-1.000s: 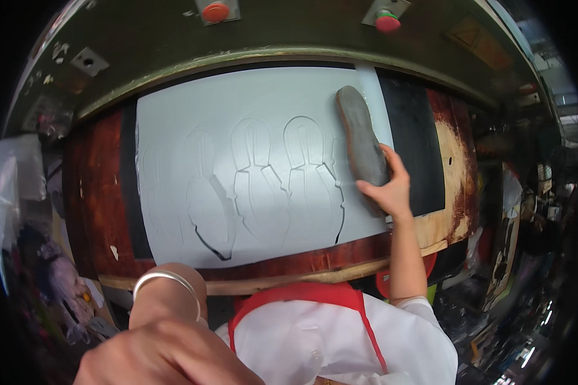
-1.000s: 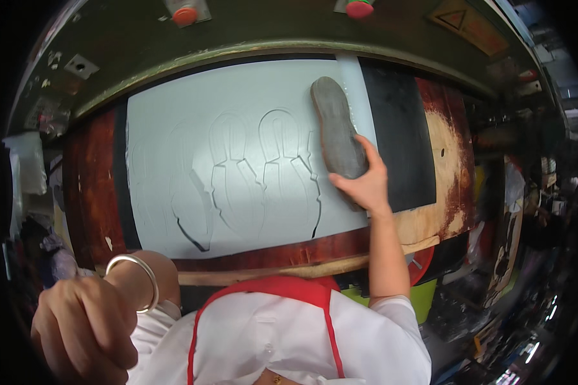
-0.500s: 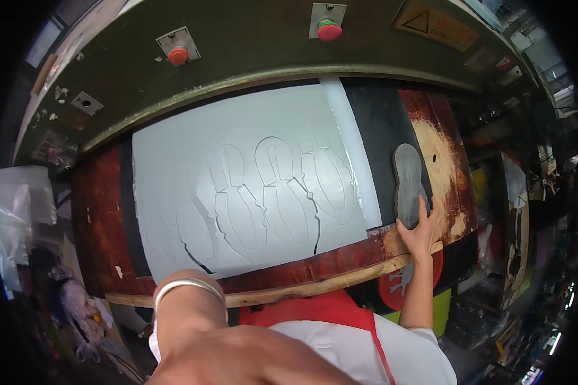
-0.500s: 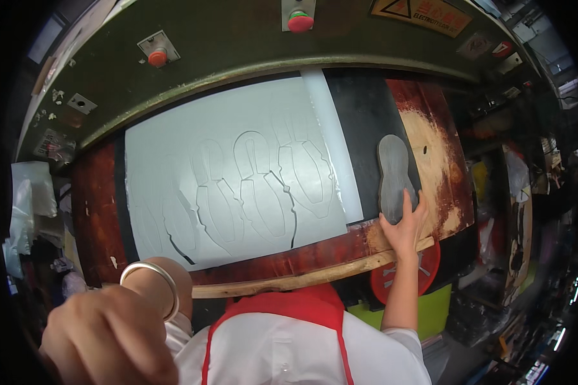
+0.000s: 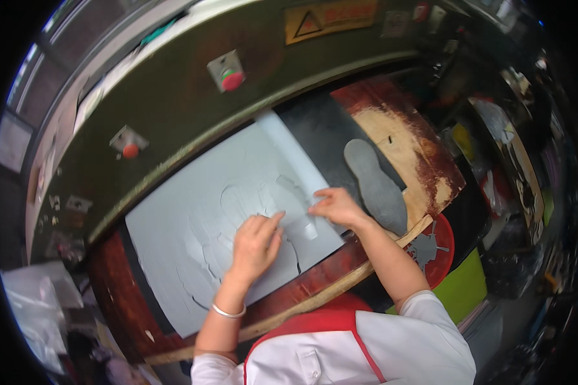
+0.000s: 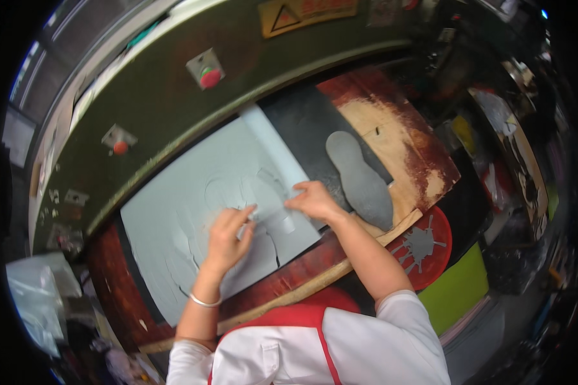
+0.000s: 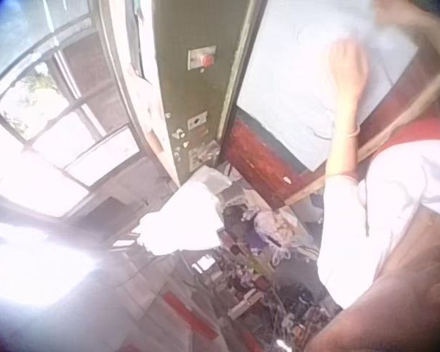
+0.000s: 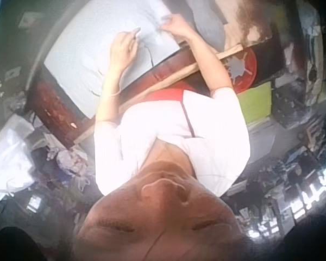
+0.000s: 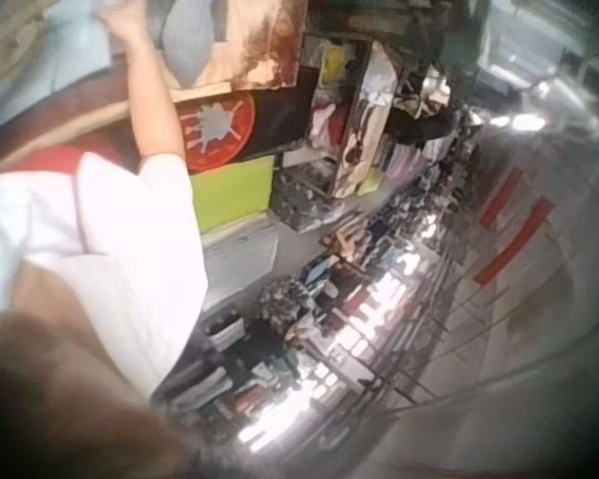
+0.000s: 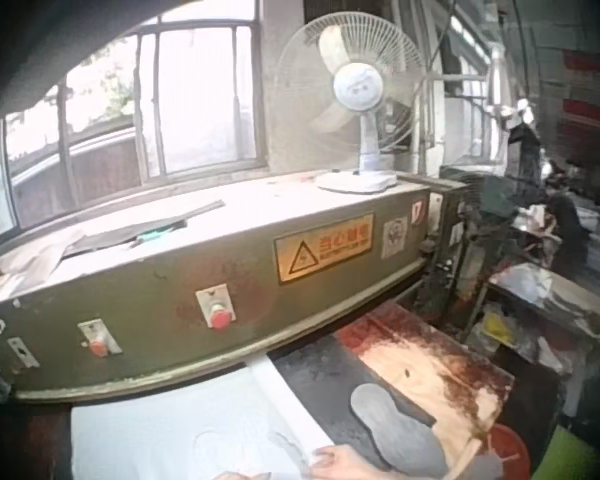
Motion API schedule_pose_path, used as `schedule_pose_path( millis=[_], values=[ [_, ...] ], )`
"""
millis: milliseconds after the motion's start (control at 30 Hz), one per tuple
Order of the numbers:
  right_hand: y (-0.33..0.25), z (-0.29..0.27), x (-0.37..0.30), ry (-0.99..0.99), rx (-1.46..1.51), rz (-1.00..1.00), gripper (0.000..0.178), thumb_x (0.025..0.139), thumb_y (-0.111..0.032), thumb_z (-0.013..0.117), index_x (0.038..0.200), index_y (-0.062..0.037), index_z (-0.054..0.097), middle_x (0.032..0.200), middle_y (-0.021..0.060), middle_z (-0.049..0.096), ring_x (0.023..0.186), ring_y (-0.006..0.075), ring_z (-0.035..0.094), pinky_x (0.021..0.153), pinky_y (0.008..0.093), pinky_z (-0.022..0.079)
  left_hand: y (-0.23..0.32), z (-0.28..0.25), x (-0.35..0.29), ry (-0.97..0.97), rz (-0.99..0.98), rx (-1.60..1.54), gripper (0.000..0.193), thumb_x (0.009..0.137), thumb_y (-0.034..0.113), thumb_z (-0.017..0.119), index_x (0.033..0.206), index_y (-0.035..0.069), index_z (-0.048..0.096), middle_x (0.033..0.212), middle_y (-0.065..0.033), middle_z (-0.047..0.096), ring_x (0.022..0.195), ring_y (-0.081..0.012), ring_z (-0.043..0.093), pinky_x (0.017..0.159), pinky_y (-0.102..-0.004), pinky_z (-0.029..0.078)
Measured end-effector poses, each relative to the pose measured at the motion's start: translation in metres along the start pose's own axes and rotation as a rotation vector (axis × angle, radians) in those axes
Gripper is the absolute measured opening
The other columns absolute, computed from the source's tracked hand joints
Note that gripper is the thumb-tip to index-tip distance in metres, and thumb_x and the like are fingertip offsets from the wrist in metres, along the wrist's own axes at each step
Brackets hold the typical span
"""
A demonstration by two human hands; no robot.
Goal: The person places sheets of gray foam onto a hydraulic cutting press, aligns them with a template, and presses a button to cut out multiple insole shapes. After each cut, the person removes the insoles and the surrounding waste material, then stacks the finished insoles on a nearby table.
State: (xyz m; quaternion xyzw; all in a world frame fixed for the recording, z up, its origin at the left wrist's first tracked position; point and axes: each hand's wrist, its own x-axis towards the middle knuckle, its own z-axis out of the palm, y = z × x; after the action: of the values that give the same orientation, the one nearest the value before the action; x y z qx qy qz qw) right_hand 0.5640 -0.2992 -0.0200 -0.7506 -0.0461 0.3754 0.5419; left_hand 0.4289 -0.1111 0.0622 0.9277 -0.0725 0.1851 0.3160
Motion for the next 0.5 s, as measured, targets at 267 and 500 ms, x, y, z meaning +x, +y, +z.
schedule_pose_path(
  millis=[267,500],
  values=[
    [0.042,0.027,0.03,-0.333,0.345,-0.181,0.017,0.076,-0.01,0.072,0.088,-0.0002,0.065,0.086,0.0024,0.065,0.079,0.0092,0.058,0.069,0.0255,0.046,-0.04,0.079,-0.02,-0.208,0.07,0.026,0.07,0.063,0.022,0.073,0.125,0.0,0.05,0.133,-0.0273,0.041,0.124,-0.0463,0.038,0.106,-0.0557,0.028],
    [0.047,0.041,-0.02,-0.379,0.862,-0.33,0.027,0.076,-0.002,0.06,0.103,0.0014,0.059,0.086,0.0065,0.064,0.073,0.0104,0.061,0.068,0.0265,0.052,-0.07,0.089,-0.014,-0.167,0.119,-0.031,0.053,0.068,-0.008,0.054,0.119,0.001,0.055,0.129,-0.0246,0.047,0.119,-0.0445,0.044,0.102,-0.0495,0.035]
  ],
)
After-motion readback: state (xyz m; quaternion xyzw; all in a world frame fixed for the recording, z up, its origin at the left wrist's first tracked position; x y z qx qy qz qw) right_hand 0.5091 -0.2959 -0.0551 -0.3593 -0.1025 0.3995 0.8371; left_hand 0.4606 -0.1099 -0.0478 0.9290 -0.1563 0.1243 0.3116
